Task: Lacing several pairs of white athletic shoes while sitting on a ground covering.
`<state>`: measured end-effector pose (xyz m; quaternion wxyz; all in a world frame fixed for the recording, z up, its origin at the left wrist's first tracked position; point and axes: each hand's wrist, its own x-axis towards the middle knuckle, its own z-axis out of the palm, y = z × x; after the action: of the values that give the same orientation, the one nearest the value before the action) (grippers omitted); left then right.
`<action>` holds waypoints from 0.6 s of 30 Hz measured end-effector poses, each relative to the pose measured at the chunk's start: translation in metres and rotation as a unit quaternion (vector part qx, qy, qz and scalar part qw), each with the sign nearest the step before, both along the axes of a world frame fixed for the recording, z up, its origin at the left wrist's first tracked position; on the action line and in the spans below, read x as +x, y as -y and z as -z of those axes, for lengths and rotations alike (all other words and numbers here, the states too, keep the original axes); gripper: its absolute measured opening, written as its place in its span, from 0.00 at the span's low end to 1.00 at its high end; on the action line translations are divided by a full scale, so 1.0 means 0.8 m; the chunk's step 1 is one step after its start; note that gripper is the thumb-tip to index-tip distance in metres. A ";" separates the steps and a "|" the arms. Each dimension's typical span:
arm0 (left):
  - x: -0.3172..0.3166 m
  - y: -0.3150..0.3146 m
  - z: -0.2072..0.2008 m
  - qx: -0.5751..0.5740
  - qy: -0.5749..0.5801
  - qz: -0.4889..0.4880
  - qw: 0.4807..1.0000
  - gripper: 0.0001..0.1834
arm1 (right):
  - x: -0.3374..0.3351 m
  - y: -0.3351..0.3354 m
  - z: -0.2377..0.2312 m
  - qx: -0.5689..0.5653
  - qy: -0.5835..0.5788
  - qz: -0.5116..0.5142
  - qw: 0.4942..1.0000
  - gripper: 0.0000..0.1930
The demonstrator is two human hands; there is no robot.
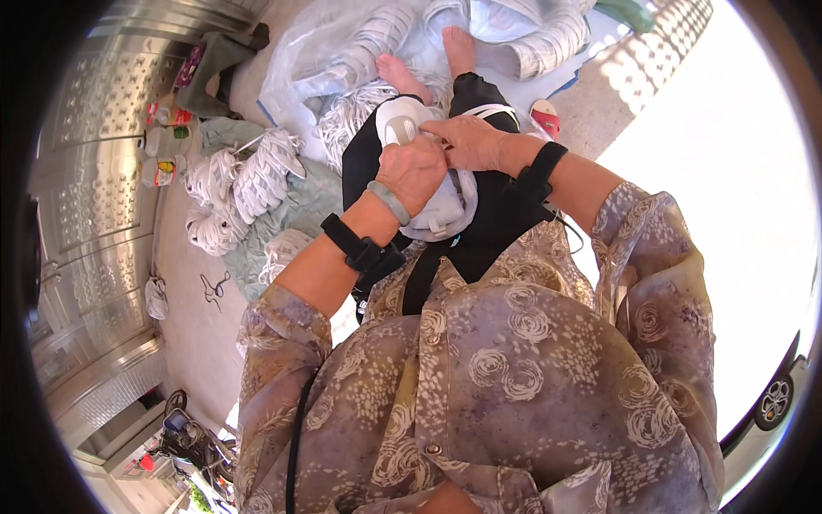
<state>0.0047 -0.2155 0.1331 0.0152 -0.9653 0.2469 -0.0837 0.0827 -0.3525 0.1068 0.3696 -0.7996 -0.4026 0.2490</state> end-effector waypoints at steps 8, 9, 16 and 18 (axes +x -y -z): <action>-0.073 -0.039 -0.011 -0.156 -0.047 -0.121 0.979 0.08 | -0.004 0.006 -0.003 -0.038 -0.048 0.036 0.997 0.33; -0.098 -0.070 -0.006 -0.195 -0.045 -0.158 0.967 0.10 | -0.005 0.008 -0.002 -0.053 -0.059 0.029 0.996 0.34; -0.342 -0.317 0.023 0.041 -0.126 -0.641 0.756 0.12 | -0.024 0.030 -0.012 0.072 -0.135 0.073 0.986 0.28; -0.375 -0.332 0.039 0.058 -0.154 -0.692 0.703 0.13 | -0.023 0.037 -0.018 0.054 -0.195 0.124 0.971 0.27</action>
<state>-0.2955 0.0502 0.1018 0.0864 -0.8612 -0.4878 0.1142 0.0647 -0.3824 0.1210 0.5118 -0.7581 -0.2335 0.3298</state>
